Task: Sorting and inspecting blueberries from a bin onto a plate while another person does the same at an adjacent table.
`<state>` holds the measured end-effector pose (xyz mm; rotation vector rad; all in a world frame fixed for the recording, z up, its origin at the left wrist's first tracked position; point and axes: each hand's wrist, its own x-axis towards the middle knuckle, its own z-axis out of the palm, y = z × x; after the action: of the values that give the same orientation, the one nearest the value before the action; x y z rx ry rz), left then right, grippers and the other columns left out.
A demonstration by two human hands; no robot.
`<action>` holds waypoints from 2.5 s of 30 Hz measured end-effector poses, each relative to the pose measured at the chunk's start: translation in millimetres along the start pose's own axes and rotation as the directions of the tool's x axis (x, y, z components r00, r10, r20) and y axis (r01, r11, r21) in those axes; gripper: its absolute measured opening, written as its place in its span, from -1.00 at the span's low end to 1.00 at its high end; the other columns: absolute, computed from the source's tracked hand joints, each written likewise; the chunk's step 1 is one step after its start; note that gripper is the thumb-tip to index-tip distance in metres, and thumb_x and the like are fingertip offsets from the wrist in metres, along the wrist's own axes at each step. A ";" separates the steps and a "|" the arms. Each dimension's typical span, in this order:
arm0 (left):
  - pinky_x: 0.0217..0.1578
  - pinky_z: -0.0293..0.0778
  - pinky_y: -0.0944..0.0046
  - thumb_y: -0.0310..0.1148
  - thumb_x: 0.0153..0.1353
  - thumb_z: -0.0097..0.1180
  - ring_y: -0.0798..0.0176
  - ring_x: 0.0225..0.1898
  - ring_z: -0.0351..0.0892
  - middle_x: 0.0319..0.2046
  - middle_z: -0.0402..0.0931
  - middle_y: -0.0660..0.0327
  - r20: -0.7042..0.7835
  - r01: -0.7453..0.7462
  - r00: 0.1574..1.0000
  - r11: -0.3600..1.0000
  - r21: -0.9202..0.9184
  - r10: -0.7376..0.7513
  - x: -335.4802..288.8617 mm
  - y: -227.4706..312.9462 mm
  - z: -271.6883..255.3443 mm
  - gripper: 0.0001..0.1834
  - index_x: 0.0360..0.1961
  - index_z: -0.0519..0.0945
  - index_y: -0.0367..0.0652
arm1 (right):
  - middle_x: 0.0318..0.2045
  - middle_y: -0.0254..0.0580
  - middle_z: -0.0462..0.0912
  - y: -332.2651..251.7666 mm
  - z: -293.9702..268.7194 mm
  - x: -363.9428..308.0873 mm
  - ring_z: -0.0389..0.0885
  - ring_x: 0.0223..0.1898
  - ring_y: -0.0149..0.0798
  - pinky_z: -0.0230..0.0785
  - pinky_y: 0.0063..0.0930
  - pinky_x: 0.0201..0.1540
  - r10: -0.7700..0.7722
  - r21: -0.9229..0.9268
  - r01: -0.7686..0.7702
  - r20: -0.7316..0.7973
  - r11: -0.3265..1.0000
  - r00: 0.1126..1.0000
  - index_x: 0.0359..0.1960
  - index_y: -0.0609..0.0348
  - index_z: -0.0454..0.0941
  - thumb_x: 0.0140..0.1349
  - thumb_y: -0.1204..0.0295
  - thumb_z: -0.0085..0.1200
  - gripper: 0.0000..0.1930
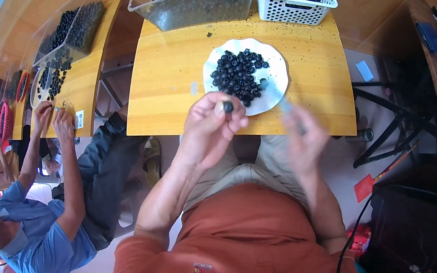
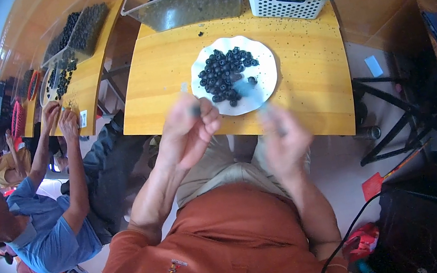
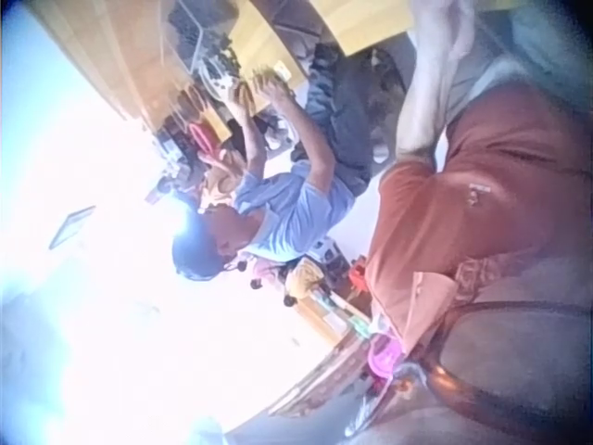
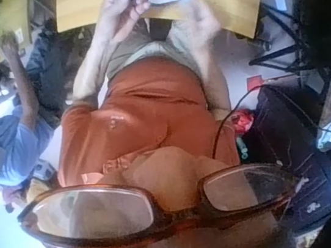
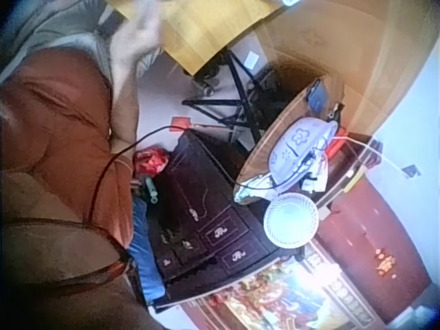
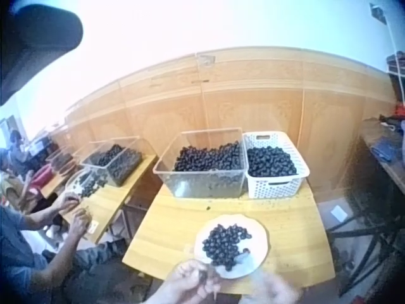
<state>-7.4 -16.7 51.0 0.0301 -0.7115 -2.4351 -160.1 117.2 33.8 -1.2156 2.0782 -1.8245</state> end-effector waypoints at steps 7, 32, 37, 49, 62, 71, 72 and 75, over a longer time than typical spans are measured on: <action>-0.01 0.58 0.25 -0.39 0.32 0.12 0.29 -0.19 0.51 -0.28 0.50 0.20 -0.097 0.013 0.995 0.999 0.031 -0.010 -3.2 7.9 -9.4 -0.88 -0.15 0.57 -0.14 | -0.32 -0.22 0.66 12.1 -15.3 3.4 0.54 -0.28 -0.48 0.41 -0.57 -0.20 0.171 0.062 -0.164 -0.125 0.985 0.977 -0.10 0.40 0.58 0.33 0.37 0.12 -0.72; -0.04 0.63 0.21 -0.44 0.33 0.08 0.26 -0.16 0.64 -0.19 0.61 0.12 -0.276 0.106 0.958 0.989 0.103 -0.074 3.6 -11.2 -32.8 -0.83 -0.08 0.55 -0.18 | -0.46 -0.34 0.59 34.4 -15.2 -21.5 0.43 -0.41 -0.56 0.32 -0.65 -0.35 0.203 0.119 -0.199 -0.026 0.973 0.979 -0.14 0.43 0.58 0.31 0.31 0.16 -0.67; -0.10 0.63 0.25 -0.44 0.32 0.10 0.30 -0.20 0.61 -0.20 0.59 0.16 -0.316 0.151 0.948 0.929 0.339 -0.039 10.4 -14.4 -29.1 -0.83 -0.09 0.56 -0.20 | -0.42 -0.29 0.62 42.0 -24.0 -25.1 0.47 -0.35 -0.55 0.36 -0.62 -0.28 0.201 0.118 -0.195 -0.039 0.974 0.979 -0.15 0.44 0.58 0.32 0.36 0.14 -0.71; -0.29 0.49 0.39 -0.43 0.14 0.28 0.47 -0.36 0.56 -0.42 0.64 0.27 0.048 -0.088 0.984 0.228 0.970 0.174 149.0 4.1 23.5 -0.82 -0.27 0.65 -0.31 | -0.41 -0.25 0.62 55.1 -56.2 -60.5 0.50 -0.33 -0.51 0.38 -0.57 -0.24 0.304 0.134 -0.294 -0.068 0.947 0.950 -0.16 0.44 0.57 0.31 0.41 0.12 -0.75; -0.31 0.56 0.30 -0.39 0.19 0.27 0.37 -0.33 0.66 -0.33 0.67 0.16 0.228 -0.236 0.972 -0.332 0.913 -0.064 203.5 9.0 10.5 -0.77 -0.17 0.65 -0.30 | -0.44 -0.37 0.55 45.4 -71.2 -63.8 0.41 -0.41 -0.55 0.29 -0.64 -0.34 0.341 0.194 -0.316 -0.114 0.929 0.933 -0.14 0.41 0.57 0.30 0.40 0.12 -0.75; 0.00 0.47 0.08 -0.38 0.03 0.27 0.04 -0.07 0.57 -0.15 0.64 0.12 0.149 -0.326 0.924 -0.519 0.790 -0.353 157.8 3.4 -17.0 -0.72 -0.19 0.68 -0.16 | -0.46 -0.34 0.55 47.0 -64.6 -63.9 0.39 -0.42 -0.56 0.26 -0.65 -0.37 0.314 0.198 -0.300 -0.046 0.933 0.948 -0.15 0.43 0.57 0.30 0.40 0.13 -0.73; 0.00 0.47 0.08 -0.38 0.03 0.27 0.04 -0.07 0.57 -0.15 0.64 0.12 0.152 -0.328 0.923 -0.517 0.791 -0.353 157.7 1.2 -16.2 -0.72 -0.19 0.68 -0.16 | -0.46 -0.34 0.55 46.1 -64.4 -63.9 0.39 -0.43 -0.56 0.26 -0.64 -0.38 0.318 0.199 -0.304 -0.045 0.932 0.947 -0.15 0.44 0.57 0.30 0.40 0.13 -0.73; 0.01 0.46 0.10 -0.38 0.03 0.27 0.04 -0.02 0.54 -0.15 0.63 0.12 0.164 -0.380 0.907 -0.590 0.712 -0.387 156.5 -4.3 -14.6 -0.73 -0.19 0.69 -0.13 | -0.48 -0.35 0.54 47.2 -62.1 -66.7 0.38 -0.44 -0.56 0.25 -0.63 -0.40 0.289 0.173 -0.273 -0.071 0.946 0.955 -0.16 0.44 0.57 0.29 0.40 0.14 -0.73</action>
<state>-135.7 -107.2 58.1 0.2253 -3.0127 -0.3969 -173.2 204.9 -17.8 -0.7609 1.9819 -1.9018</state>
